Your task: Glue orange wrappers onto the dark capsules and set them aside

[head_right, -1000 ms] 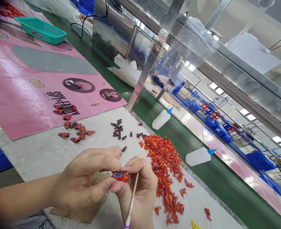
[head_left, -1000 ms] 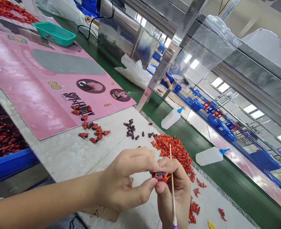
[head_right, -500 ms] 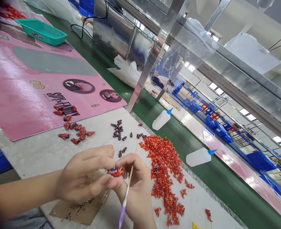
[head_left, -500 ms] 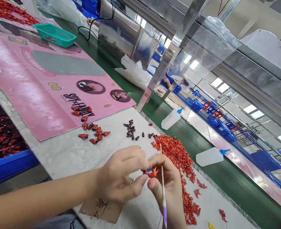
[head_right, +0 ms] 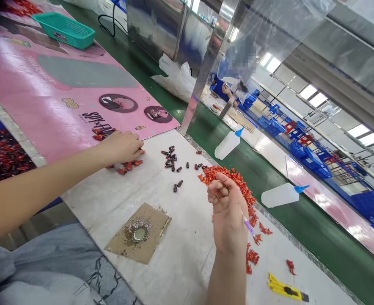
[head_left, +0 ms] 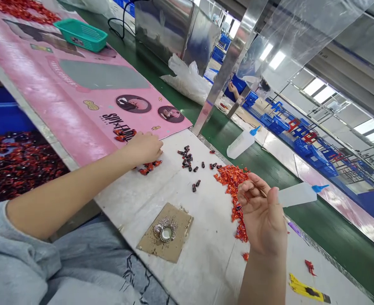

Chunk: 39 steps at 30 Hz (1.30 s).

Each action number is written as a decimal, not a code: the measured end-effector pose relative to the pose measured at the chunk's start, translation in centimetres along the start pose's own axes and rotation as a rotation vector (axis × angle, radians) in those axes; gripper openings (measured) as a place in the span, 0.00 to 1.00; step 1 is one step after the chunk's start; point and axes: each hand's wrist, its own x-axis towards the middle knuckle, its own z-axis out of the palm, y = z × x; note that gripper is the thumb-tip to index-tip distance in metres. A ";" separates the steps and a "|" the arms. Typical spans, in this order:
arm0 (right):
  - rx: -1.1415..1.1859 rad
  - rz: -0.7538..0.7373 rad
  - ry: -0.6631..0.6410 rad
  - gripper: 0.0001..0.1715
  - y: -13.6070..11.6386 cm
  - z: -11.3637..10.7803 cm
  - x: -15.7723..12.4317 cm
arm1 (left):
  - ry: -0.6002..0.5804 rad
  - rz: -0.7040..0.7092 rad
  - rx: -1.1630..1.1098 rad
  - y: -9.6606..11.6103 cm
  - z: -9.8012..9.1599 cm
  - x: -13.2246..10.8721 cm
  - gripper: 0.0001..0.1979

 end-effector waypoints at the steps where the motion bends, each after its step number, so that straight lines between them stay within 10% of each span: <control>1: 0.008 0.023 -0.005 0.26 0.1 0.1 0.0 | -0.007 0.018 0.016 0.7 0.0 -0.1 0.08; 9: 0.084 0.098 -0.077 0.34 1.1 1.0 0.0 | -0.167 0.200 0.041 7.9 2.7 0.7 0.07; 16: 0.141 -0.112 0.100 0.31 1.8 2.3 -0.7 | -0.245 0.215 0.062 9.1 3.7 0.6 0.19; 24: -0.034 -0.253 0.011 0.27 0.3 3.9 -3.1 | -0.152 0.206 -0.248 6.1 1.1 -3.5 0.07; 31: -0.385 0.176 0.003 0.22 6.9 3.1 -6.5 | -0.097 0.119 -0.698 0.8 0.0 -8.6 0.09; 39: -0.404 0.112 0.231 0.28 11.1 6.2 -11.6 | -0.124 -0.139 -1.295 -0.3 1.9 -10.2 0.15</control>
